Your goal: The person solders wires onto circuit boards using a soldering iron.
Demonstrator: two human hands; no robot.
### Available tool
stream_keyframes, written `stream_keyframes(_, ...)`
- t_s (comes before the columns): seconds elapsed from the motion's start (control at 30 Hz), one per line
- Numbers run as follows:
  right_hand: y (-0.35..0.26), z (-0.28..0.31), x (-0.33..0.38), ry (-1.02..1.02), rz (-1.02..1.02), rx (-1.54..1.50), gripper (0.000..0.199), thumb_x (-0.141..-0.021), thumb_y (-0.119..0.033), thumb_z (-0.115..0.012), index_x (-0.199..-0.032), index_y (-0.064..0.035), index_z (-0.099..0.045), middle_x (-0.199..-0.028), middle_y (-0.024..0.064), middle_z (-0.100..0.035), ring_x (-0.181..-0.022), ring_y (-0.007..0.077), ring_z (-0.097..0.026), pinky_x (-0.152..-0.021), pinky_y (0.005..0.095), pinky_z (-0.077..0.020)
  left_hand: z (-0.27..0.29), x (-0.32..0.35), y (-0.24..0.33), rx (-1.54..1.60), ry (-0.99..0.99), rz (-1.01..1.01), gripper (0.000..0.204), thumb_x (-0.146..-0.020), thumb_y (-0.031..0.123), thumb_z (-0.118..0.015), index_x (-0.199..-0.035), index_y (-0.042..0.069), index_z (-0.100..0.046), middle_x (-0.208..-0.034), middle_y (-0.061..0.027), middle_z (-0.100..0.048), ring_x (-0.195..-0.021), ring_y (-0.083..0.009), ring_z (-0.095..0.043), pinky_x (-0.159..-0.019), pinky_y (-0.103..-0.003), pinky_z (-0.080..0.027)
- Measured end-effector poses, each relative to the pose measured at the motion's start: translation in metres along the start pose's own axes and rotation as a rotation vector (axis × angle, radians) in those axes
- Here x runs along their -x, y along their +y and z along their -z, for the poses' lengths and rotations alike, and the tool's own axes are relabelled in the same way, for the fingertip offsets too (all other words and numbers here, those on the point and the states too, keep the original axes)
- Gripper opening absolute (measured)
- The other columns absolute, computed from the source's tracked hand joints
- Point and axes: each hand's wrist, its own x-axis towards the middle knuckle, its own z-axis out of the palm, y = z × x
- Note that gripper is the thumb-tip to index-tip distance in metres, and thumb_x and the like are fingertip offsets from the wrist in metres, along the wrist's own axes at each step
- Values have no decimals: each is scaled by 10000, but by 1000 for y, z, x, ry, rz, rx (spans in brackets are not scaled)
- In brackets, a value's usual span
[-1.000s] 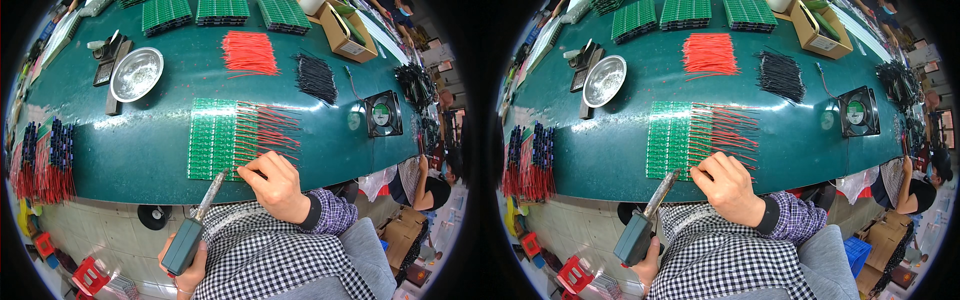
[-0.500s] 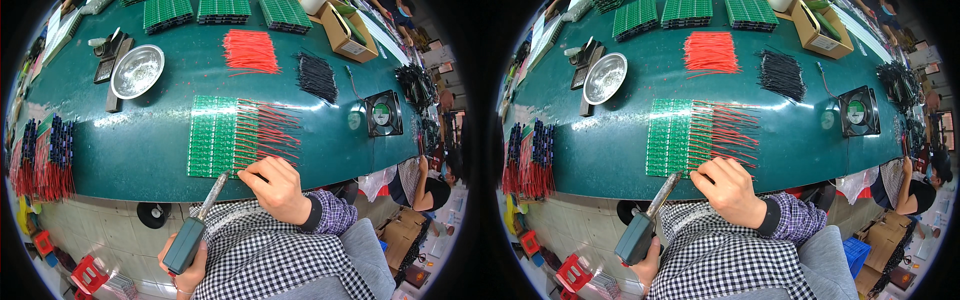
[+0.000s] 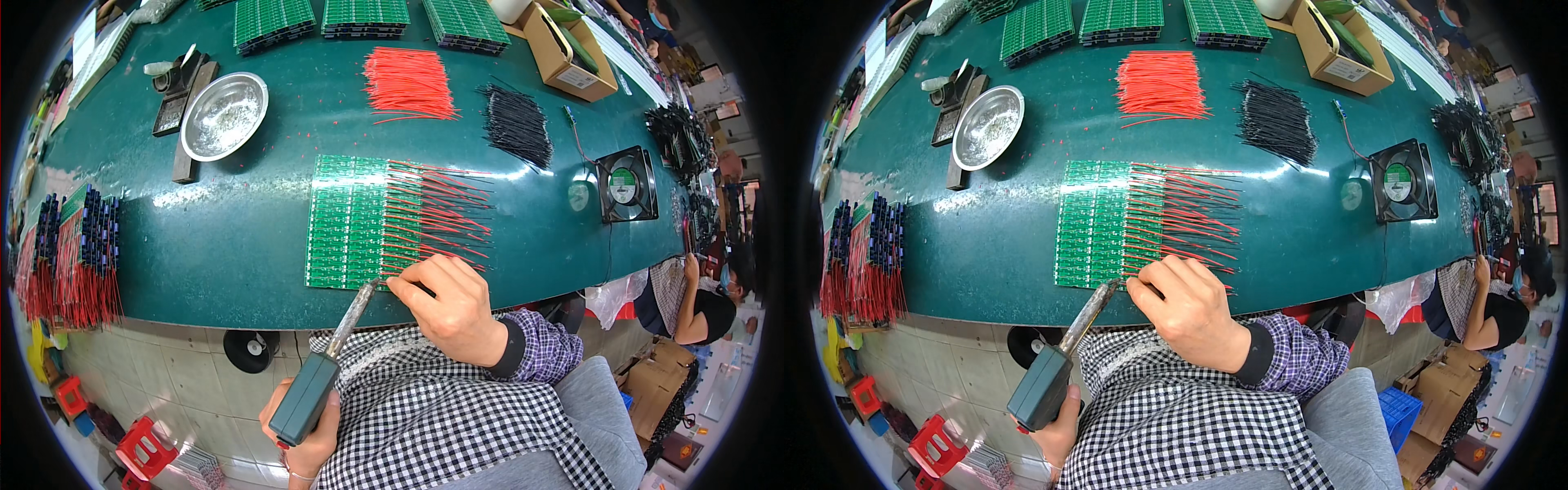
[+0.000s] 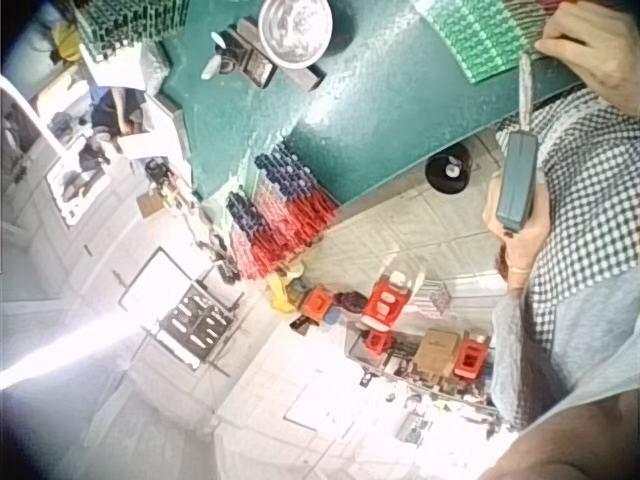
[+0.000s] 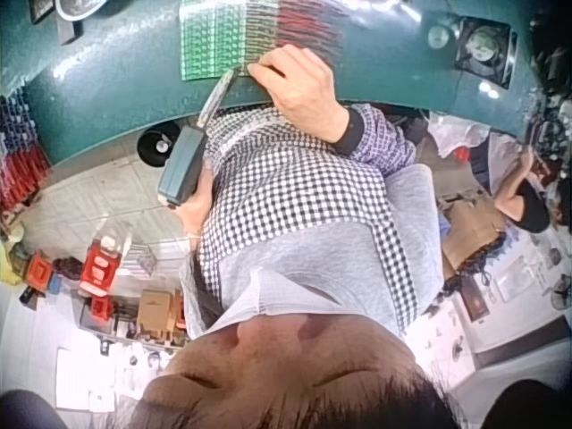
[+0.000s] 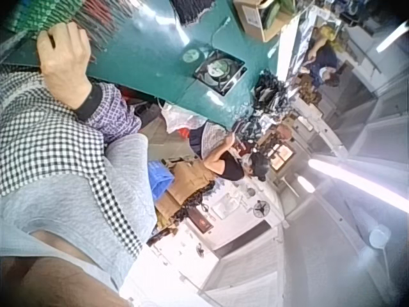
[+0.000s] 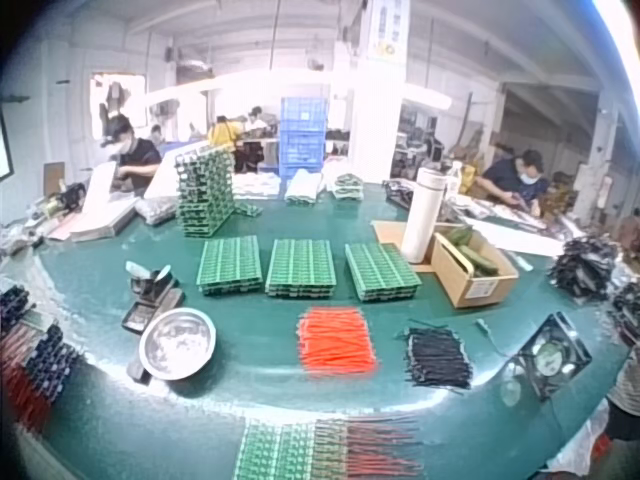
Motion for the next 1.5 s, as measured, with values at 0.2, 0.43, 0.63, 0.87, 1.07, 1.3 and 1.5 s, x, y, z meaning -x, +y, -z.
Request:
stream_keyframes(0.2,-1,1,-1,0,-1,5,247,-683,11,-743,-929,-19,-737,-834,45,-656,-706,189,-621,-611,327,-470,0,12,-13,80,78,55,186,-724,24,-801,-860,-46,-696,-770,-125,-643,-600,-230,-611,-545,-332,-472)
stream_keyframes(0.43,-1,0,1,-1,-12,-1,243,-685,16,-745,-924,-17,-728,-855,51,-658,-729,201,-625,-627,329,-480,1,8,-1,47,66,63,184,-732,18,-802,-871,-52,-703,-781,-127,-650,-622,-208,-617,-558,-322,-471)
stream_keyframes(0.63,-1,0,3,15,-18,-32,235,-719,-12,-699,-954,-7,-708,-916,67,-657,-833,212,-630,-689,339,-471,1,10,-2,62,79,74,197,-725,16,-807,-880,-53,-707,-791,-125,-660,-631,-207,-625,-570,-320,-481)
stream_keyframes(0.87,-5,0,7,22,-34,-64,239,-680,27,-764,-911,-16,-724,-858,55,-654,-761,221,-629,-661,348,-479,4,15,-6,53,67,82,208,-717,15,-809,-889,-49,-710,-793,-125,-664,-630,-212,-628,-570,-326,-481)
stream_keyframes(1.07,-5,-2,8,3,-12,-50,233,-725,-5,-705,-957,-6,-707,-890,58,-647,-813,206,-619,-687,340,-462,6,13,-6,11,23,30,212,-710,17,-804,-889,-50,-712,-801,-140,-671,-627,-244,-644,-573,-339,-495)
stream_keyframes(1.3,-6,-3,7,24,-24,-39,241,-682,23,-769,-915,-15,-718,-834,51,-639,-747,219,-620,-647,351,-467,6,12,-1,-15,-8,40,219,-703,22,-800,-894,-47,-719,-826,-157,-692,-662,-270,-685,-603,-343,-527)
stream_keyframes(1.5,-7,-3,8,19,-24,-31,242,-685,20,-769,-919,-13,-716,-839,54,-637,-751,221,-620,-650,351,-467,7,11,1,-31,-26,32,208,-707,30,-804,-876,-43,-708,-797,-144,-668,-635,-260,-653,-586,-349,-505)
